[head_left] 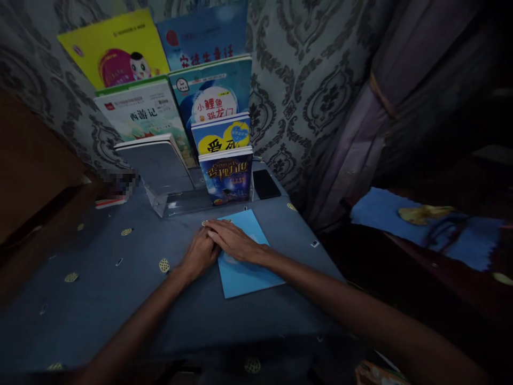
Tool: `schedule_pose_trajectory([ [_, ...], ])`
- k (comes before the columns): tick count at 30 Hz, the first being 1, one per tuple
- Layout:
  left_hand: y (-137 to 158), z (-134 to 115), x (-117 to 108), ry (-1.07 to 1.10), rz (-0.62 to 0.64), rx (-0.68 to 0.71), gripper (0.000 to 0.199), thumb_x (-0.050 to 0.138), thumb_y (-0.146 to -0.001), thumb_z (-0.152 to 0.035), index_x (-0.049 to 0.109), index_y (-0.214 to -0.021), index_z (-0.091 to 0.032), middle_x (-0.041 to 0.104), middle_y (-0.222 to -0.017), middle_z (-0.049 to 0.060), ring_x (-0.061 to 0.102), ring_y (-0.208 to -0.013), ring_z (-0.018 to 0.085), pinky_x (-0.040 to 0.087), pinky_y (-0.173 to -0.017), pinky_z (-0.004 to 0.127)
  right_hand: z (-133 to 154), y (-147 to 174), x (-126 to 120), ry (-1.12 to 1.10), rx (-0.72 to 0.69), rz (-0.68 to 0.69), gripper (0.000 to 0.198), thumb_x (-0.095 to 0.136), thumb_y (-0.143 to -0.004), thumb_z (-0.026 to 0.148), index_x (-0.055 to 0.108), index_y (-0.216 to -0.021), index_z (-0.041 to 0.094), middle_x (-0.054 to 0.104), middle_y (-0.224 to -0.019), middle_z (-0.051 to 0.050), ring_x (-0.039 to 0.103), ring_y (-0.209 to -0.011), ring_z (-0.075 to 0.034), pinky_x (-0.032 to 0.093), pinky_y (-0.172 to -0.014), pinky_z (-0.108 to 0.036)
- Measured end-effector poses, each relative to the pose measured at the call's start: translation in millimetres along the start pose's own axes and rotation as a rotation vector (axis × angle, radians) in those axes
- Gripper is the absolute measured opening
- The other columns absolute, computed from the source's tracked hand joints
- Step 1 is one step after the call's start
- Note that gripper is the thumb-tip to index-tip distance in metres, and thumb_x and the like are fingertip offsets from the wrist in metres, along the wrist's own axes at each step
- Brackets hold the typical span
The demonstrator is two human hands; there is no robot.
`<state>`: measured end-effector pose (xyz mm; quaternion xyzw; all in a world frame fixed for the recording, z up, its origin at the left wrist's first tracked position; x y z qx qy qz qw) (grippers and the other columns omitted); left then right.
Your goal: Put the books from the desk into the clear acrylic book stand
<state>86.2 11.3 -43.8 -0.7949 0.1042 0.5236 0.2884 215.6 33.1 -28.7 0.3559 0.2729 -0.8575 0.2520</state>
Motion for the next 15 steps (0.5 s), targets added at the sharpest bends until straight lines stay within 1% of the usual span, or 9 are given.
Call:
schedule_pose_trajectory([
  [2, 1, 2, 4, -0.050, -0.008, 0.023, 0.028, 0.048, -0.095, -0.019, 0.061, -0.120, -0.015, 0.066, -0.122, 0.015, 0.059, -0.123, 0.027, 0.049, -0.107, 0.049, -11, -5, 3, 0.008, 0.016, 0.028, 0.048, 0.034, -0.104, 0.038, 0.054, -0.141, 0.014, 0.057, -0.145, -0.013, 0.048, -0.140, -0.025, 0.035, -0.119, -0.048],
  [4, 3, 2, 4, -0.098, -0.015, 0.035, 0.029, 0.048, -0.097, -0.022, 0.060, -0.123, -0.016, 0.063, -0.130, 0.015, 0.057, -0.127, 0.027, 0.046, -0.110, 0.049, -27, -2, 1, 0.038, 0.020, 0.002, 0.046, 0.036, -0.104, 0.038, 0.056, -0.139, 0.016, 0.057, -0.146, -0.012, 0.046, -0.141, -0.025, 0.032, -0.121, -0.048],
  [6, 4, 3, 5, -0.139, -0.015, 0.034, 0.031, 0.046, -0.099, -0.025, 0.059, -0.126, -0.017, 0.061, -0.136, 0.015, 0.056, -0.129, 0.027, 0.045, -0.111, 0.049, -44, 6, -3, 0.084, 0.036, -0.043, 0.045, 0.038, -0.103, 0.037, 0.057, -0.139, 0.018, 0.055, -0.148, -0.011, 0.043, -0.143, -0.025, 0.029, -0.122, -0.048],
  [10, 4, 4, 6, -0.164, 0.003, 0.030, 0.035, 0.043, -0.101, -0.030, 0.059, -0.129, -0.016, 0.060, -0.138, 0.015, 0.057, -0.129, 0.027, 0.045, -0.110, 0.050, -74, 27, -18, 0.157, 0.095, -0.075, 0.046, 0.037, -0.103, 0.033, 0.055, -0.141, 0.016, 0.052, -0.150, -0.013, 0.042, -0.144, -0.025, 0.029, -0.122, -0.052],
  [15, 3, 4, 4, -0.155, 0.041, -0.006, 0.038, 0.042, -0.101, -0.031, 0.058, -0.132, -0.017, 0.058, -0.142, 0.014, 0.056, -0.131, 0.027, 0.043, -0.111, 0.050, -90, 45, -34, 0.178, 0.108, -0.110, 0.044, 0.035, -0.102, 0.029, 0.055, -0.141, 0.021, 0.053, -0.150, -0.010, 0.041, -0.145, -0.023, 0.029, -0.122, -0.054],
])
Point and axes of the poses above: each hand's wrist, its own y-axis away from the middle knuckle, its own x-axis out of the palm, z = x × y, the point moved 3 cm from there along -y, towards the middle knuckle
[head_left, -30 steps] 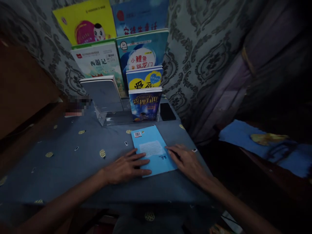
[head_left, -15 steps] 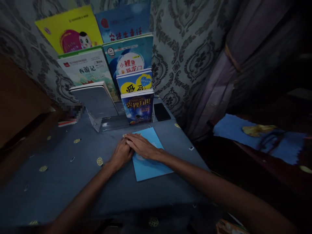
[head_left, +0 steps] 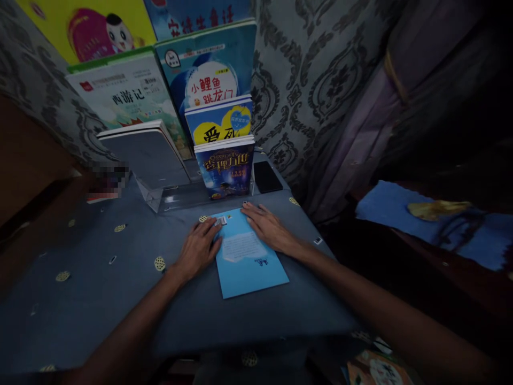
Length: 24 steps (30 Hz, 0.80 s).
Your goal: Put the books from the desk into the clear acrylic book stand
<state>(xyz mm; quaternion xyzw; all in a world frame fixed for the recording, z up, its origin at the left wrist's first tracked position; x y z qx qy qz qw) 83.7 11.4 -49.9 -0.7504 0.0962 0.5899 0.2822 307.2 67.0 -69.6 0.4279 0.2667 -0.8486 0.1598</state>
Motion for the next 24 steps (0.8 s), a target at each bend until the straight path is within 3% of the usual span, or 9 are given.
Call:
schedule_pose_trajectory([
  [10, -25, -3, -3, -0.021, 0.126, -0.027, 0.043, 0.041, -0.100, -0.030, 0.054, -0.139, -0.015, 0.052, -0.149, 0.016, 0.048, -0.140, 0.029, 0.032, -0.117, 0.057, -8, -3, -3, -0.118, 0.061, 0.062, 0.047, 0.032, -0.103, 0.029, 0.050, -0.144, 0.017, 0.052, -0.151, -0.011, 0.041, -0.145, -0.024, 0.026, -0.122, -0.056],
  [18, -33, -58, 4, 0.130, 0.284, 0.284, 0.043, 0.036, -0.104, -0.029, 0.052, -0.142, -0.018, 0.050, -0.152, 0.011, 0.038, -0.147, 0.024, 0.023, -0.121, 0.056, -11, -4, -7, -0.171, 0.051, 0.071, 0.048, 0.030, -0.105, 0.036, 0.047, -0.146, 0.019, 0.053, -0.151, -0.008, 0.043, -0.143, -0.022, 0.027, -0.122, -0.050],
  [24, -14, -102, 4, 0.224, 0.353, 0.508, 0.044, 0.033, -0.104, -0.023, 0.050, -0.144, -0.022, 0.052, -0.150, 0.007, 0.038, -0.147, 0.020, 0.019, -0.124, 0.052, -4, -2, -6, -0.129, 0.058, 0.090, 0.050, 0.036, -0.103, 0.042, 0.046, -0.147, 0.019, 0.049, -0.153, -0.012, 0.037, -0.147, -0.025, 0.023, -0.122, -0.054],
])
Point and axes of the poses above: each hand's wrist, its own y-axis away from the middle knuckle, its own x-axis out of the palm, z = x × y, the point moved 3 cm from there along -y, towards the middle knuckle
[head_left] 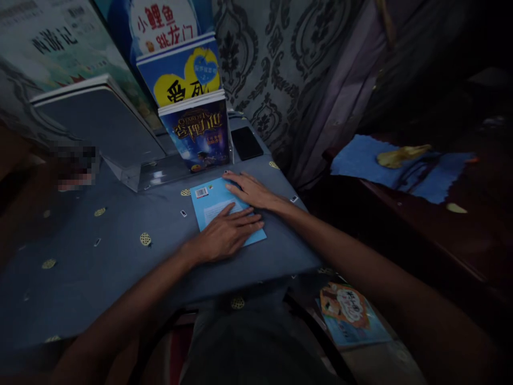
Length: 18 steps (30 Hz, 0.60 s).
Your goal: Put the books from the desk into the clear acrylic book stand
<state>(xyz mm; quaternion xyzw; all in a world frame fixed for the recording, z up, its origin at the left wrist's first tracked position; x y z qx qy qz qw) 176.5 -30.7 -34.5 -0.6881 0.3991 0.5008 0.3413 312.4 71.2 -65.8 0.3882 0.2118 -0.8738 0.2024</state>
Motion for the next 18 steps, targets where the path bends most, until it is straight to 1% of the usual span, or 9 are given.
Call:
schedule_pose_trajectory([
  [4, 5, -12, 5, 0.017, 0.010, 0.053, 0.045, 0.036, -0.103, -0.021, 0.047, -0.146, -0.024, 0.050, -0.152, 0.005, 0.033, -0.149, 0.018, 0.019, -0.125, 0.049, 4, 2, 0, 0.041, 0.006, 0.011, 0.052, 0.038, -0.102, 0.042, 0.045, -0.147, 0.016, 0.048, -0.154, -0.014, 0.035, -0.148, -0.025, 0.023, -0.122, -0.053],
  [7, 5, -13, 6, 0.000, -0.005, 0.051, 0.044, 0.036, -0.103, -0.021, 0.048, -0.145, -0.023, 0.050, -0.152, 0.005, 0.035, -0.149, 0.019, 0.021, -0.124, 0.050, 7, 4, 1, 0.087, -0.003, 0.014, 0.054, 0.039, -0.102, 0.041, 0.044, -0.147, 0.012, 0.046, -0.154, -0.016, 0.034, -0.148, -0.026, 0.023, -0.122, -0.052],
  [11, 12, -16, 4, -0.019, -0.021, 0.059, 0.041, 0.037, -0.103, -0.020, 0.052, -0.141, -0.021, 0.052, -0.151, 0.008, 0.039, -0.147, 0.020, 0.026, -0.123, 0.049, 8, 6, 3, 0.159, -0.033, 0.005, 0.055, 0.043, -0.100, 0.040, 0.044, -0.148, 0.013, 0.045, -0.155, -0.016, 0.032, -0.149, -0.026, 0.023, -0.122, -0.053],
  [13, 22, -20, 3, -0.015, -0.033, 0.064, 0.042, 0.038, -0.101, -0.018, 0.052, -0.141, -0.020, 0.052, -0.150, 0.008, 0.039, -0.146, 0.020, 0.026, -0.123, 0.048, 8, 6, 5, 0.178, -0.041, 0.005, 0.055, 0.043, -0.100, 0.041, 0.043, -0.148, 0.014, 0.044, -0.156, -0.016, 0.032, -0.149, -0.026, 0.022, -0.122, -0.054],
  [16, 46, -24, 2, 0.022, -0.042, 0.079, 0.046, 0.041, -0.098, -0.013, 0.050, -0.143, -0.019, 0.052, -0.150, 0.009, 0.037, -0.147, 0.020, 0.026, -0.124, 0.049, 10, 7, 5, 0.192, -0.047, 0.011, 0.055, 0.042, -0.100, 0.041, 0.043, -0.149, 0.015, 0.044, -0.156, -0.015, 0.032, -0.149, -0.025, 0.022, -0.122, -0.054],
  [18, 63, -21, -1, 0.082, -0.065, 0.070, 0.046, 0.042, -0.098, -0.014, 0.050, -0.142, -0.022, 0.054, -0.148, 0.008, 0.042, -0.145, 0.020, 0.029, -0.123, 0.050, 12, 8, 3, 0.213, -0.037, 0.020, 0.054, 0.042, -0.100, 0.040, 0.045, -0.147, 0.014, 0.045, -0.155, -0.015, 0.032, -0.149, -0.025, 0.022, -0.122, -0.054],
])
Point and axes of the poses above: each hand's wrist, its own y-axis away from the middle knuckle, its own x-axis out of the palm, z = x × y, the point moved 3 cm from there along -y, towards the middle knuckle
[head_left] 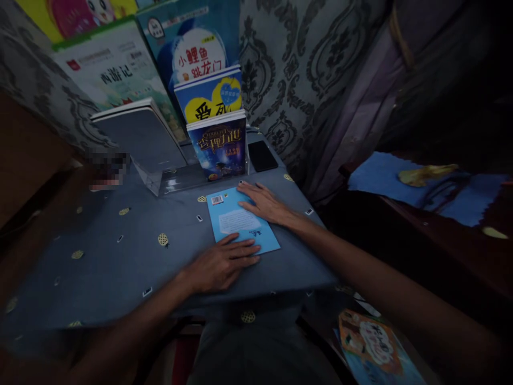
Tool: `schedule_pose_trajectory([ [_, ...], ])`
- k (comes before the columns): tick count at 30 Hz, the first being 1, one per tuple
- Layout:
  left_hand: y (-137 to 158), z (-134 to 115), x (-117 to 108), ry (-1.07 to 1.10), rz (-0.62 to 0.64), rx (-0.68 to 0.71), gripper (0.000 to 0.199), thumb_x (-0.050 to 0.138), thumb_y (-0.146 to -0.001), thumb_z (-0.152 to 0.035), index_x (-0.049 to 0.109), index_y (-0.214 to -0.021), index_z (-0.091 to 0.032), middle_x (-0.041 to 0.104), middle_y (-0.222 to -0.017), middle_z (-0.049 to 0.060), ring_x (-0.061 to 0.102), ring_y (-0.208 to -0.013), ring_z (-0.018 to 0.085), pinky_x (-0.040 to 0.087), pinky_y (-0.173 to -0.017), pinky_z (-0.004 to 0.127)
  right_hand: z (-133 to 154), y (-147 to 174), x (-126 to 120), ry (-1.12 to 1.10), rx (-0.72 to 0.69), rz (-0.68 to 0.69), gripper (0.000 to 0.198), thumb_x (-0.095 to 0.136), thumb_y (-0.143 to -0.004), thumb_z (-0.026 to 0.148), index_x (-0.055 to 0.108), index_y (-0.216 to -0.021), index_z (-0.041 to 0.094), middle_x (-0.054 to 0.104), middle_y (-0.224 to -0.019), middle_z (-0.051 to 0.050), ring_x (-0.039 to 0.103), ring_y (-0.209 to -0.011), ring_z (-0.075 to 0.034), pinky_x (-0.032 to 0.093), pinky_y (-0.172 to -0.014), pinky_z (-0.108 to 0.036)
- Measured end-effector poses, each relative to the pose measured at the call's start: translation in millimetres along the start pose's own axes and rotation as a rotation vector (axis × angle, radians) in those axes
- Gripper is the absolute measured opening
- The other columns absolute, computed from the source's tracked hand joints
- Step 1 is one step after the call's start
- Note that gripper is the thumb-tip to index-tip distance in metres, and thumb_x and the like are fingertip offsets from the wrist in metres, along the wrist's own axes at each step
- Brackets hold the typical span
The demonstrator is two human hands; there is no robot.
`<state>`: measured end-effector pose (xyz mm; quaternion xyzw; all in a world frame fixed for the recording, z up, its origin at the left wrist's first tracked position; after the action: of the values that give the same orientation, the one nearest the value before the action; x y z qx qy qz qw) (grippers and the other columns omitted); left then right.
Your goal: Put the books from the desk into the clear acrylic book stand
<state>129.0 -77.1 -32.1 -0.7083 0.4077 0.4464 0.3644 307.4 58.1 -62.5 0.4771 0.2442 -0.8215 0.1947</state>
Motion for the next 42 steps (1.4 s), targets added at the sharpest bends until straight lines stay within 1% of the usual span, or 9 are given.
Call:
schedule_pose_trajectory([
  [3, 20, 19, -11, 0.087, -0.112, -0.112, 0.042, 0.042, -0.099, -0.018, 0.054, -0.139, -0.024, 0.061, -0.141, 0.007, 0.053, -0.136, 0.019, 0.036, -0.119, 0.047, 4, -1, -4, 0.061, 0.012, 0.026, 0.052, 0.042, -0.100, 0.038, 0.047, -0.145, 0.013, 0.044, -0.155, -0.016, 0.033, -0.149, -0.027, 0.023, -0.121, -0.055],
  [8, 32, 80, -25, 0.031, -0.339, -0.512, 0.042, 0.046, -0.100, -0.033, 0.057, -0.136, -0.016, 0.054, -0.147, 0.014, 0.051, -0.137, 0.027, 0.043, -0.114, 0.049, 30, -8, 3, 0.124, -0.021, 0.062, 0.053, 0.038, -0.100, 0.032, 0.042, -0.149, 0.013, 0.043, -0.156, -0.016, 0.031, -0.150, -0.028, 0.021, -0.121, -0.057],
  [11, 30, 101, -22, -0.010, -0.334, -0.541, 0.045, 0.046, -0.099, -0.033, 0.054, -0.139, -0.015, 0.050, -0.151, 0.016, 0.049, -0.140, 0.027, 0.039, -0.117, 0.050, 59, -5, 20, 0.119, -0.059, 0.095, 0.064, 0.042, -0.100, 0.040, 0.032, -0.154, 0.007, 0.037, -0.159, -0.021, 0.026, -0.151, -0.029, 0.020, -0.122, -0.056],
  [14, 31, 105, -17, -0.051, -0.324, -0.511, 0.045, 0.043, -0.099, -0.028, 0.051, -0.141, -0.016, 0.047, -0.153, 0.015, 0.046, -0.142, 0.025, 0.037, -0.119, 0.049, 89, 8, 35, 0.111, -0.157, 0.067, 0.082, 0.044, -0.097, 0.055, 0.020, -0.157, 0.003, 0.026, -0.162, -0.023, 0.018, -0.153, -0.031, 0.018, -0.124, -0.055],
  [18, 34, 104, -14, -0.069, -0.305, -0.512, 0.046, 0.043, -0.098, -0.025, 0.050, -0.143, -0.018, 0.047, -0.154, 0.013, 0.045, -0.142, 0.024, 0.036, -0.119, 0.048, 112, 31, 41, 0.139, -0.216, 0.037, 0.082, 0.043, -0.097, 0.058, 0.022, -0.157, 0.005, 0.026, -0.163, -0.022, 0.018, -0.154, -0.029, 0.018, -0.125, -0.051],
  [23, 34, 104, -14, -0.084, -0.288, -0.558, 0.046, 0.043, -0.099, -0.030, 0.050, -0.143, -0.019, 0.046, -0.154, 0.012, 0.046, -0.142, 0.023, 0.035, -0.120, 0.048, 118, 52, 37, 0.191, -0.156, 0.015, 0.070, 0.044, -0.100, 0.050, 0.034, -0.152, 0.004, 0.034, -0.160, -0.023, 0.022, -0.152, -0.031, 0.020, -0.125, -0.051],
  [33, 30, 94, -18, -0.201, -0.308, -0.543, 0.043, 0.042, -0.101, -0.029, 0.054, -0.139, -0.013, 0.051, -0.150, 0.016, 0.049, -0.139, 0.028, 0.041, -0.115, 0.053, 76, 106, 28, 0.194, 0.028, -0.077, 0.075, 0.036, -0.101, 0.054, 0.017, -0.159, 0.012, 0.029, -0.162, -0.021, 0.021, -0.152, -0.032, 0.027, -0.121, -0.058],
  [38, 40, 51, -12, -0.270, -0.293, -0.388, 0.038, 0.042, -0.101, -0.025, 0.058, -0.134, -0.015, 0.060, -0.141, 0.015, 0.056, -0.133, 0.027, 0.044, -0.114, 0.050, 67, 127, 19, 0.200, 0.050, -0.075, 0.073, 0.033, -0.103, 0.051, 0.008, -0.161, 0.015, 0.027, -0.163, -0.019, 0.024, -0.152, -0.031, 0.031, -0.120, -0.054],
  [42, 53, 11, -7, -0.263, -0.221, -0.243, 0.040, 0.042, -0.100, -0.019, 0.052, -0.140, -0.018, 0.059, -0.143, 0.014, 0.054, -0.135, 0.024, 0.044, -0.114, 0.048, 68, 131, 16, 0.211, 0.033, -0.063, 0.072, 0.034, -0.103, 0.050, 0.008, -0.161, 0.014, 0.029, -0.162, -0.021, 0.028, -0.150, -0.030, 0.033, -0.120, -0.053],
])
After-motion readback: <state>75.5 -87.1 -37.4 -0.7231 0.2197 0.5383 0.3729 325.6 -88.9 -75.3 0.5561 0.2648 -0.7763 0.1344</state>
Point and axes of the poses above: each hand's wrist, its own y-axis away from the middle knuckle, its own x-axis out of the palm, z = x × y, the point moved 3 cm from there along -y, towards the middle knuckle
